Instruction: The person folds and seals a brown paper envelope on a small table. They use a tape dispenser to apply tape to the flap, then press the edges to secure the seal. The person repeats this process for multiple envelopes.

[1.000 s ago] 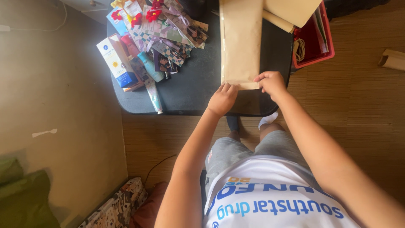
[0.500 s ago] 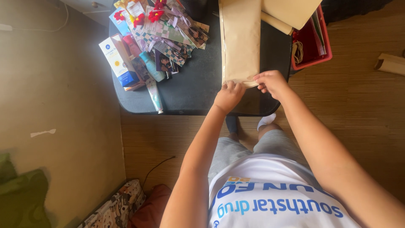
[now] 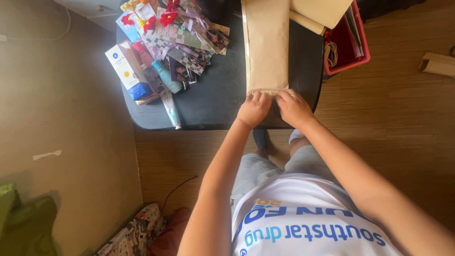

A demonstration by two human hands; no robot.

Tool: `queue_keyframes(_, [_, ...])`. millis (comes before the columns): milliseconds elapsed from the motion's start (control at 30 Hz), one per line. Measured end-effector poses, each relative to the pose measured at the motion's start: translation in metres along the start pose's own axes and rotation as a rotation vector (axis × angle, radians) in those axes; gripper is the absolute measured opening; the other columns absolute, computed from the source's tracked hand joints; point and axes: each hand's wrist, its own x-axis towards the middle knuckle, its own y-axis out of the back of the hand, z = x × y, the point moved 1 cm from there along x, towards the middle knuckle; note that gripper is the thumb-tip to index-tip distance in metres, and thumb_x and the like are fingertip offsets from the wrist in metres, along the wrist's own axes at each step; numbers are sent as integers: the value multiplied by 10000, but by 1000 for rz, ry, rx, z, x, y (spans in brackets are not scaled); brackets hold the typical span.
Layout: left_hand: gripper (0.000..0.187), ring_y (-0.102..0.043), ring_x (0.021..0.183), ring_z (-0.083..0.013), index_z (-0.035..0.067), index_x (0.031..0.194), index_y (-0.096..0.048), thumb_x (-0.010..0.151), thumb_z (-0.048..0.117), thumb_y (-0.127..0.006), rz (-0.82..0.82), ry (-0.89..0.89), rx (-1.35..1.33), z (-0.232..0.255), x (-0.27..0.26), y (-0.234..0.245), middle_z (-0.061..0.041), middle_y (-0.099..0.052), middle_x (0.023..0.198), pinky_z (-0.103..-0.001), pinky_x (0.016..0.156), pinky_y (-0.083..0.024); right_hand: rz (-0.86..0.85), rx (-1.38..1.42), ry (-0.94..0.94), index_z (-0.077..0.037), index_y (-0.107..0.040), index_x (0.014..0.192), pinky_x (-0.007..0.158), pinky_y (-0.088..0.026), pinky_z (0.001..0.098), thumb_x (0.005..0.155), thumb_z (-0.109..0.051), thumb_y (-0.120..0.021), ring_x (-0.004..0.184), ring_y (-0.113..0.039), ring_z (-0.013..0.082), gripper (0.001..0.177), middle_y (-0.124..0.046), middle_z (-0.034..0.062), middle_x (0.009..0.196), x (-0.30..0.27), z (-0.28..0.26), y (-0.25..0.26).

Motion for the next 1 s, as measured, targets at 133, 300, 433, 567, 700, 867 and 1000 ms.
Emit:
queue_keyframes(133, [65, -611, 939, -272, 99, 875, -645, 871, 163, -635, -48, -1, -95, -12, -10, -4, -74, -564, 928, -406, 881, -578, -134, 30, -88, -75, -751, 1050, 940, -494, 433, 816, -109, -735, 1077, -612, 289, 238, -664, 65, 1060, 1, 2, 15])
queue_keyframes(300, [49, -601, 996, -283, 124, 881, -649, 862, 168, -639, -45, 88, -209, -34, -47, 30, -62, -578, 962, -407, 889, -539, -129, -10, 123, -84, -758, 1081, 1042, -448, 458, 858, -119, -650, 1191, -598, 264, 250, -678, 46, 1175, 13, -31, 22])
queue_keyframes(433, [54, -592, 1076, -301, 140, 803, -628, 794, 193, -628, 75, 187, 3, -48, -80, 74, -83, -593, 1020, -471, 986, -494, -165, -107, 278, -87, -718, 1214, 1189, -360, 500, 885, -109, -578, 1377, -523, 248, 358, -640, 48, 1365, 24, -69, 10])
queue_keyframes(567, [43, -603, 1105, -272, 144, 761, -626, 771, 186, -623, 37, 275, 155, -62, -99, 96, -57, -609, 1064, -474, 972, -478, -259, -138, 308, -73, -629, 1353, 1192, -298, 533, 863, -103, -577, 1459, -411, 272, 493, -539, 81, 1500, 24, -99, 2])
queue_keyframes(700, [44, -591, 1042, -273, 131, 870, -674, 867, 150, -633, -119, 297, 6, -88, -116, 80, -45, -599, 1031, -427, 945, -485, -330, -169, 262, -99, -588, 1402, 1177, -288, 575, 850, -104, -583, 1481, -358, 280, 551, -473, 66, 1551, 11, -125, -15])
queue_keyframes(867, [86, -588, 993, -267, 133, 879, -693, 833, 188, -646, -6, 39, -81, -122, -123, 60, -47, -590, 958, -429, 957, -500, -308, -227, 146, -112, -569, 1420, 1211, -294, 544, 864, -118, -555, 1525, -325, 253, 556, -435, 33, 1603, 15, -143, -39])
queue_keyframes(1000, [96, -600, 1048, -262, 141, 876, -691, 814, 178, -627, 25, -220, -163, -150, -133, 57, -28, -634, 1050, -427, 949, -497, -262, -309, 1, -147, -496, 1512, 1212, -291, 548, 929, -143, -503, 1527, -312, 244, 583, -388, 6, 1639, 19, -161, -58])
